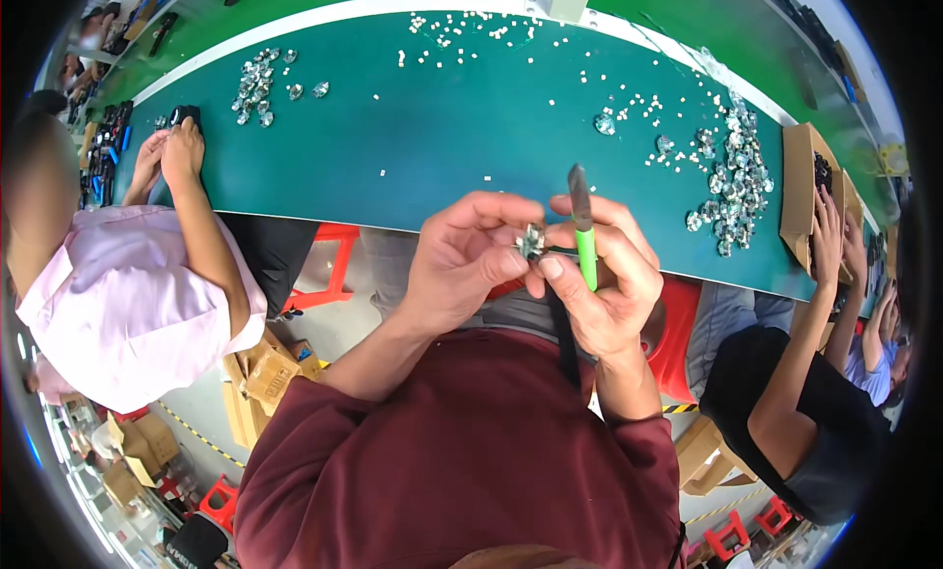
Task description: Trim excess pins or material from small electronic components using diagonal cutters on an assembly line.
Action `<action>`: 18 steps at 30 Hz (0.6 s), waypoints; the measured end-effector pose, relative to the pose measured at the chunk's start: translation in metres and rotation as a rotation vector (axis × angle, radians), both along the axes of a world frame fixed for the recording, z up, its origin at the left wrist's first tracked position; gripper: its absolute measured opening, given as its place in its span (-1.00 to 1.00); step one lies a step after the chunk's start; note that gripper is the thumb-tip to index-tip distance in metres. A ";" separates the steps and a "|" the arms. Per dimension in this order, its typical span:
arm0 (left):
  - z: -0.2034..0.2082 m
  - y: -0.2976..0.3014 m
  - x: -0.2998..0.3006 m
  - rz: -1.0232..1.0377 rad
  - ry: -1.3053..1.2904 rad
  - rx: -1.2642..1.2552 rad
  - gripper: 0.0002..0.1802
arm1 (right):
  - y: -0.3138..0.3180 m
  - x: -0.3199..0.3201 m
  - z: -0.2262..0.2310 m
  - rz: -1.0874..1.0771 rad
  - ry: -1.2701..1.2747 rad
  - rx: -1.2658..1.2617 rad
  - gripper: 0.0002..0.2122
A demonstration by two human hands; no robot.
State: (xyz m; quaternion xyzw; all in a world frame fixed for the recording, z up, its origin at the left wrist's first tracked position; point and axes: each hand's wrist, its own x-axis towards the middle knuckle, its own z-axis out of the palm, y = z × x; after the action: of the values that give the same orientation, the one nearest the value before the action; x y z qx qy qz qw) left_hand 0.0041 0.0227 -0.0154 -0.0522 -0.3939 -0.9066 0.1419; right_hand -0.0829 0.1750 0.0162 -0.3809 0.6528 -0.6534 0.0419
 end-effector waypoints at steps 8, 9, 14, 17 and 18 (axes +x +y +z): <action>0.006 -0.019 0.008 0.107 -0.021 0.024 -0.59 | 0.029 -0.010 0.021 0.013 0.427 0.389 -0.68; 0.007 -0.021 0.008 0.123 -0.022 0.001 -0.59 | 0.030 -0.009 0.024 0.021 0.426 0.385 -0.68; 0.008 -0.025 0.012 0.152 -0.052 -0.170 -0.51 | 0.027 -0.006 0.031 0.027 0.546 0.526 -0.62; 0.010 -0.022 0.013 0.167 -0.061 -0.182 -0.53 | 0.025 -0.006 0.035 0.004 0.581 0.556 -0.62; 0.008 -0.022 0.014 0.175 -0.052 -0.176 -0.55 | 0.024 -0.005 0.036 -0.004 0.598 0.577 -0.62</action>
State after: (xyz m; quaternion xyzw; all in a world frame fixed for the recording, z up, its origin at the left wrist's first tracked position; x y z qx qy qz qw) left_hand 0.0178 0.0003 -0.0070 -0.0061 -0.4786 -0.8537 0.2051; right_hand -0.0881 0.1994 0.0520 -0.5252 0.7935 -0.3040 -0.0459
